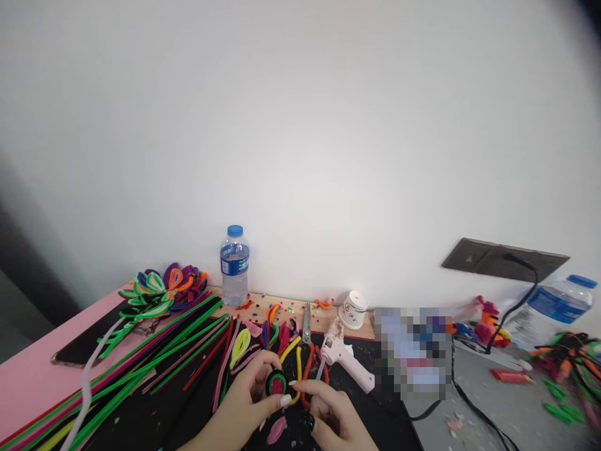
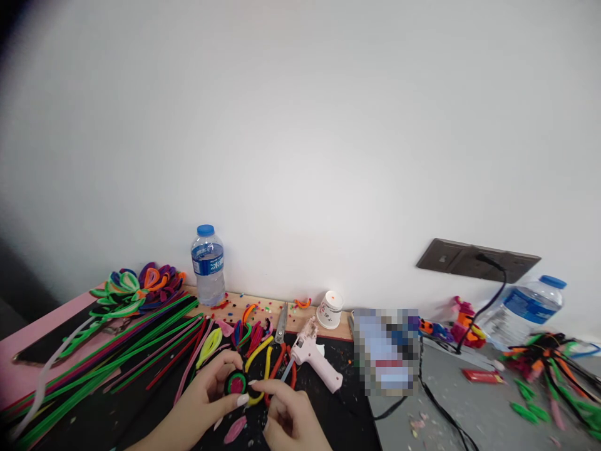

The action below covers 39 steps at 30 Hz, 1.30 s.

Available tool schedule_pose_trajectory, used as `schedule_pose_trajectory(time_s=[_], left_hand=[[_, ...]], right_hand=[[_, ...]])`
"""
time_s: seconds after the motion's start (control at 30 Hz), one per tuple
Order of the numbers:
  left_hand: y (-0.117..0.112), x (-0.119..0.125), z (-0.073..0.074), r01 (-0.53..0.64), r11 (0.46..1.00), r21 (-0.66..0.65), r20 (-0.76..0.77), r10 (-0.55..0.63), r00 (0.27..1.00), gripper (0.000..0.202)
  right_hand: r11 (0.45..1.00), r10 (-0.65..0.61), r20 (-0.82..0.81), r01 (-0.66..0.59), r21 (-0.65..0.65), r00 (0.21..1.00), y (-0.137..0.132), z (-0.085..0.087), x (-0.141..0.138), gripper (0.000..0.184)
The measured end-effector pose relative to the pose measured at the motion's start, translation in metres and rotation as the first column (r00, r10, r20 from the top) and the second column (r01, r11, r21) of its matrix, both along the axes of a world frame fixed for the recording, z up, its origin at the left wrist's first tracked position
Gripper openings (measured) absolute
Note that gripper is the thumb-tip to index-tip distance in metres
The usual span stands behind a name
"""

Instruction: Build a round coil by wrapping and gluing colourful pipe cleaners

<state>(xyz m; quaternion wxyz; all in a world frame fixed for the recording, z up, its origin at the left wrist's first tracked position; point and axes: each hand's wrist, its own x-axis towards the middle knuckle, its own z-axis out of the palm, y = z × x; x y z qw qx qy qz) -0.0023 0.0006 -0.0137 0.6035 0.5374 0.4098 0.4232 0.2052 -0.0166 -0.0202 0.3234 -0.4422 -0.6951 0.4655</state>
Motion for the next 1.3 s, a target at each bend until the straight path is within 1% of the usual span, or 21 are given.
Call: schedule_pose_trajectory(time_s=[0.1,0.2,0.33,0.5,0.67,0.9,1.07,1.17,1.3], left_hand=[[0.0,0.0,0.001,0.0,1.0,0.012,0.006,0.0,1.0,0.027],[0.0,0.0,-0.002,0.002,1.0,0.007,0.006,-0.002,1.0,0.027],[0.0,0.0,-0.005,0.003,1.0,-0.01,0.011,-0.003,1.0,0.028],[0.0,0.0,-0.002,-0.009,1.0,0.016,-0.003,0.009,1.0,0.028],[0.001,-0.001,-0.003,0.002,1.0,-0.005,0.01,-0.002,1.0,0.029],[0.002,0.0,-0.006,0.024,1.0,-0.01,0.031,-0.023,0.999,0.03],[0.004,0.001,-0.009,0.056,0.998,0.004,0.051,-0.056,0.997,0.032],[0.006,0.0,-0.01,0.064,0.998,0.015,0.053,-0.065,0.996,0.034],[0.007,-0.001,-0.01,0.055,0.998,0.011,0.041,-0.055,0.998,0.034]], right_hand=[[0.999,0.029,0.031,-0.03,0.03,0.999,0.0,0.001,0.0,0.04],[0.999,0.03,0.041,-0.032,0.041,0.999,0.001,0.002,0.0,0.041],[0.998,0.042,0.033,-0.044,0.039,0.999,0.001,0.002,0.0,0.043],[0.999,0.04,0.039,-0.041,0.03,0.998,0.002,0.001,0.001,0.045],[0.998,0.059,0.03,-0.06,0.034,0.998,0.004,0.001,0.001,0.043],[1.0,0.016,-0.023,-0.016,-0.01,1.0,0.001,0.0,-0.001,0.04],[0.998,-0.009,-0.05,0.006,-0.056,0.999,0.001,0.001,-0.001,0.043],[0.998,0.01,-0.071,-0.014,-0.055,0.997,0.002,-0.001,-0.001,0.044],[0.998,0.027,-0.058,-0.03,-0.047,0.998,0.004,-0.003,-0.001,0.045]])
